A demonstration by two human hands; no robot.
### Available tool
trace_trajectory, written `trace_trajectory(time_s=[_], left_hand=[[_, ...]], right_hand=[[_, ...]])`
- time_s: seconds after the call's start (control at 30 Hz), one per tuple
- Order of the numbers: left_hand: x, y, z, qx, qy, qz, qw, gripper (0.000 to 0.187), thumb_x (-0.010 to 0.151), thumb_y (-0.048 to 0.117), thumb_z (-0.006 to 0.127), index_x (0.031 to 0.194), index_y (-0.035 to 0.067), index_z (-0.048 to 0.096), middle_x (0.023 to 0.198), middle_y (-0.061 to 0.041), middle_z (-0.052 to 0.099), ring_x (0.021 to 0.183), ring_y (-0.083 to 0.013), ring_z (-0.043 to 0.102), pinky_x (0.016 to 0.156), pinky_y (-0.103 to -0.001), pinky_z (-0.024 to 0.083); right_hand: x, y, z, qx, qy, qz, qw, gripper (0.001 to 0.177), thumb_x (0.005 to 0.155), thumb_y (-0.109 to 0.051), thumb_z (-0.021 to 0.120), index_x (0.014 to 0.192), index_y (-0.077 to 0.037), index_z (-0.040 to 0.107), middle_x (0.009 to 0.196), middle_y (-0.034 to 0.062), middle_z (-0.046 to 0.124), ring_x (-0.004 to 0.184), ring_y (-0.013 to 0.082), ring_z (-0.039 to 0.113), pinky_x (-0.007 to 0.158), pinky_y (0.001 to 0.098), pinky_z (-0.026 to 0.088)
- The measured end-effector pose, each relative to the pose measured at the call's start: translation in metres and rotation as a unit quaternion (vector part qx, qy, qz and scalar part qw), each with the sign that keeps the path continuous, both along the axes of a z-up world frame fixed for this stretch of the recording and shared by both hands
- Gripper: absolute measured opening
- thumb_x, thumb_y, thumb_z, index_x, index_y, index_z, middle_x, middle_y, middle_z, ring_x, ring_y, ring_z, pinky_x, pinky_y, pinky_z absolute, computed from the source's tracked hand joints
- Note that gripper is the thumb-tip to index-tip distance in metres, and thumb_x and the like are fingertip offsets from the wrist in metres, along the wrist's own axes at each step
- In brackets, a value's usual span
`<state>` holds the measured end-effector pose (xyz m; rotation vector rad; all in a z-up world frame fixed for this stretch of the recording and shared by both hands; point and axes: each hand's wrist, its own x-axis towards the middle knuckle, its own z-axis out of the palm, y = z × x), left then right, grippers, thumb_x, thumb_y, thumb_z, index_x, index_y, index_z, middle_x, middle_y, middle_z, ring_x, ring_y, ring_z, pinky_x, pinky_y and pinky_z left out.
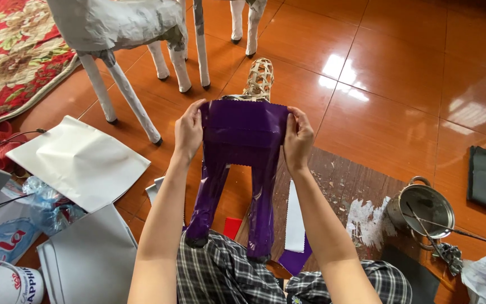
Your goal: Decorating a giraffe-shaped structure with purple and white paper strips
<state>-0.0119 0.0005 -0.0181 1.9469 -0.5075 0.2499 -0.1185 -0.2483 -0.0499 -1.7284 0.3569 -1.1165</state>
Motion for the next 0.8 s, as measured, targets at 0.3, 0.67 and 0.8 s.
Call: trace_trajectory(time_s=[0.3,0.67,0.8], left_hand=[[-0.006,0.004,-0.006,-0.032,0.063,-0.041,0.997,0.031,0.115,0.010,0.054,0.134,0.016,0.077,0.130,-0.013,0.079,0.128,-0.0345,0.071,0.107,-0.050,0.058],[-0.005,0.005,-0.025,-0.117,0.078,-0.061,0.988,0.026,0.116,0.012,0.058,0.130,0.007,0.079,0.124,-0.016,0.080,0.122,-0.0260,0.072,0.103,-0.044,0.060],[-0.001,0.006,-0.042,-0.198,0.198,-0.151,0.948,0.041,0.121,0.028,0.050,0.147,0.003,0.070,0.137,-0.021,0.074,0.118,-0.0247,0.071,0.102,-0.046,0.061]], right_hand=[[-0.012,0.011,-0.009,0.046,0.065,0.012,0.997,0.021,0.111,-0.013,0.066,0.122,-0.023,0.081,0.096,0.0073,0.082,0.089,0.0142,0.077,0.077,0.0322,0.061],[-0.021,0.016,-0.011,0.092,0.058,0.074,0.991,0.024,0.113,-0.010,0.063,0.128,-0.014,0.081,0.114,0.0121,0.082,0.109,0.0205,0.077,0.094,0.0363,0.061],[-0.031,0.012,-0.011,0.105,0.049,0.097,0.988,0.027,0.113,-0.007,0.061,0.132,-0.010,0.079,0.123,0.0159,0.079,0.117,0.0238,0.073,0.101,0.0401,0.059]])
